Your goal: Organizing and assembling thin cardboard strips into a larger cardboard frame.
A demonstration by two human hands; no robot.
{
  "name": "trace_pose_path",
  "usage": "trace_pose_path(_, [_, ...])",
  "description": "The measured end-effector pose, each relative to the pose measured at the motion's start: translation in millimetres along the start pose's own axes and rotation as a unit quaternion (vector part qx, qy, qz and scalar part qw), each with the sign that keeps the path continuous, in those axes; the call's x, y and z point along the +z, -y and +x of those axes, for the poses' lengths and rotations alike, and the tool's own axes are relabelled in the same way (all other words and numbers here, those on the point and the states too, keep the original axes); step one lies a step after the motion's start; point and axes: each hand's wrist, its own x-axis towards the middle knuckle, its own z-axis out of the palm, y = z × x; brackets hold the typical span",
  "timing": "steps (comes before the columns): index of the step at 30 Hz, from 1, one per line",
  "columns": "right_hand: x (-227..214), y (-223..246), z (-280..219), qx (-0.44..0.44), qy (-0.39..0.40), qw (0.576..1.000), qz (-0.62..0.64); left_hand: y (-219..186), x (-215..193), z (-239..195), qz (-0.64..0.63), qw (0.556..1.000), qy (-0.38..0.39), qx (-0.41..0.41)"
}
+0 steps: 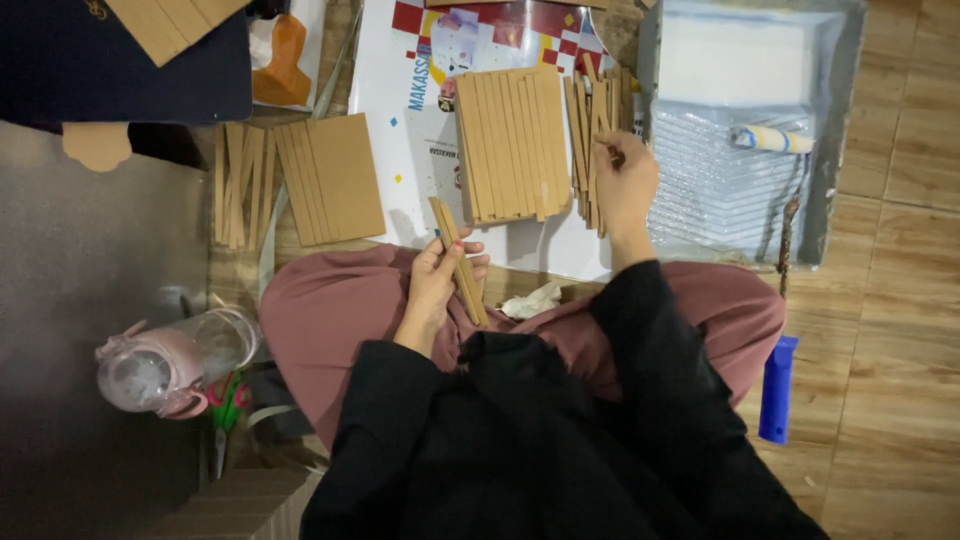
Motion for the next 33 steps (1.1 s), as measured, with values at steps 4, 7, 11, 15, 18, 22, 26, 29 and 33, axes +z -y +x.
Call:
trace_pose_path(4, [23, -12, 18, 0.037, -0.010, 0.997, -0.068, 0, 0, 0, 0.006, 1.000, 0.011, 0.009])
trace_pose_path(7, [45, -36, 29, 0.067, 0.026, 0.973, -0.217, -3, 2, -3, -0.001, 1.000, -0.004, -0.003])
trace_pose_path(11, [58, -39, 33, 0.077, 0.074, 0.946, -0.306, -6, 3, -3, 0.003, 1.000, -0.001, -0.002])
trace_pose_path(15, [67, -51, 41, 0.089, 0.069, 0.940, -0.322, -5, 2, -1, 0.003, 1.000, 0.005, -0.001])
trace_pose_path(18, [61, -42, 42, 0.119, 0.088, 0.944, -0.295, -6, 3, -2, 0.000, 1.000, 0.004, 0.002])
trace_pose_path(22, [58, -40, 38, 0.114, 0.105, 0.945, -0.289, -5, 1, -3, 0.000, 1.000, 0.004, -0.004])
trace_pose_path(26, [49, -38, 35, 0.114, 0.110, 0.948, -0.275, 1, -3, 1, -0.002, 1.000, 0.010, -0.003])
trace_pose_path(29, [47, -35, 29, 0.109, 0.125, 0.946, -0.280, 1, -2, 1, -0.002, 1.000, 0.011, -0.008])
trace_pose_path(33, [60, -43, 24, 0.094, 0.138, 0.938, -0.303, -1, -1, -2, 0.008, 1.000, 0.008, -0.005])
